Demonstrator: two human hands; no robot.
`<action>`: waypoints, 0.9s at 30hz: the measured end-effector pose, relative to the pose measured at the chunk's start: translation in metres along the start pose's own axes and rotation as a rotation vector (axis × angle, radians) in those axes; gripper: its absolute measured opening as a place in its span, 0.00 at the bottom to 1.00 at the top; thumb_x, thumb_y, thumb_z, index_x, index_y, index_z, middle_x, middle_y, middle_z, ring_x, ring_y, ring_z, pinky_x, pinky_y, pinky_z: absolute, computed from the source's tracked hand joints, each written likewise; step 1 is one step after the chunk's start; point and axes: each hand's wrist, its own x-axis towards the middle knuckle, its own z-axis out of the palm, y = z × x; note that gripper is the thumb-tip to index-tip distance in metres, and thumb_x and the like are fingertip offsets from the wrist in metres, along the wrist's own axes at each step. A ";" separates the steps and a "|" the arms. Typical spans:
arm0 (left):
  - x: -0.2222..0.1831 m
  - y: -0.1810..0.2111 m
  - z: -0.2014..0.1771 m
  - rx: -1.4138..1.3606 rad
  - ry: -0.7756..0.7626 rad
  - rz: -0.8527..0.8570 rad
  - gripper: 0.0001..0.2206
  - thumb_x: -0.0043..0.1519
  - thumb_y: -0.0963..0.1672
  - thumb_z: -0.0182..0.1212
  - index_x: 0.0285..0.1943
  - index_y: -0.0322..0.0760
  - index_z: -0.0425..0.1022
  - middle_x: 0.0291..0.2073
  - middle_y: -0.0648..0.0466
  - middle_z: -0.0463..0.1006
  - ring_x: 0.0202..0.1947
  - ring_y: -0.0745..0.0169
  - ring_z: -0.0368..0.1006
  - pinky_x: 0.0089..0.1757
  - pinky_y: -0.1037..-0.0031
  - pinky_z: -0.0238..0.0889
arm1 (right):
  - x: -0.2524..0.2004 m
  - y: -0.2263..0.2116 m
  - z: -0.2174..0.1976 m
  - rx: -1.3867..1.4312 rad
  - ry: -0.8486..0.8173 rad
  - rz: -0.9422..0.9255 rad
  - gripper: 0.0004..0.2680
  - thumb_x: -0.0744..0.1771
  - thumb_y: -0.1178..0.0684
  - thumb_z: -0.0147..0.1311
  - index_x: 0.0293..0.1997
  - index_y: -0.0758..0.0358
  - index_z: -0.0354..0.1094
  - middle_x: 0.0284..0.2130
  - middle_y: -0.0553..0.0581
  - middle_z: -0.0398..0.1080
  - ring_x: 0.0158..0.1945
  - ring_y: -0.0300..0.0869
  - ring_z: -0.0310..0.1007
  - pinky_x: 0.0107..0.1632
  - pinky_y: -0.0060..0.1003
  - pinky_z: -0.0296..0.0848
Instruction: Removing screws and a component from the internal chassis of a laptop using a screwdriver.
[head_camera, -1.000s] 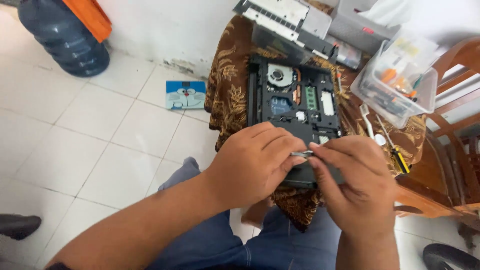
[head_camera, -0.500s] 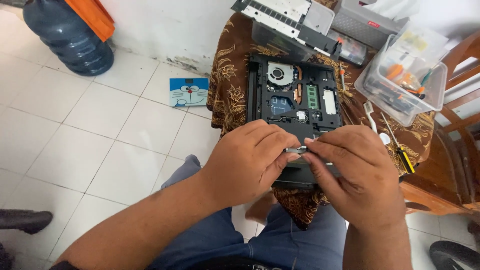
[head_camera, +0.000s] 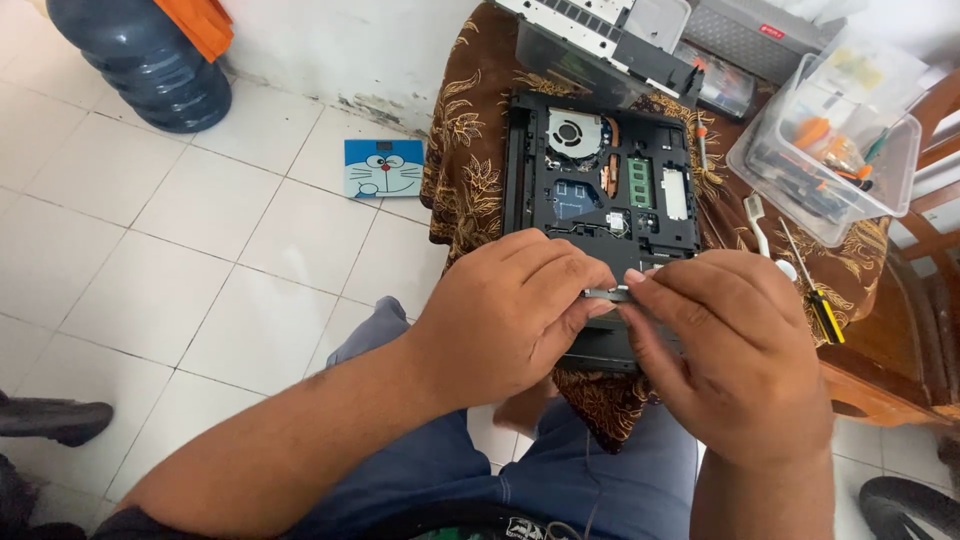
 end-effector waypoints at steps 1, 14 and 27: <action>0.000 0.000 0.000 0.000 0.000 -0.002 0.08 0.72 0.42 0.52 0.47 0.30 0.74 0.38 0.48 0.78 0.36 0.51 0.72 0.41 0.64 0.68 | 0.000 0.000 0.000 0.002 -0.001 0.000 0.07 0.67 0.62 0.64 0.47 0.72 0.75 0.43 0.62 0.71 0.42 0.54 0.72 0.48 0.49 0.74; 0.000 0.000 -0.001 -0.005 0.005 0.008 0.07 0.71 0.41 0.54 0.47 0.29 0.73 0.39 0.47 0.79 0.38 0.49 0.74 0.43 0.62 0.69 | 0.000 -0.010 0.010 0.161 0.084 0.239 0.05 0.66 0.63 0.64 0.44 0.73 0.75 0.40 0.65 0.73 0.41 0.51 0.72 0.50 0.44 0.70; 0.001 0.000 -0.002 -0.028 -0.008 -0.027 0.07 0.72 0.42 0.51 0.46 0.31 0.72 0.35 0.47 0.76 0.33 0.50 0.69 0.39 0.64 0.65 | 0.002 -0.009 0.016 0.282 0.144 0.335 0.05 0.65 0.64 0.65 0.40 0.76 0.74 0.36 0.67 0.74 0.41 0.53 0.73 0.48 0.43 0.70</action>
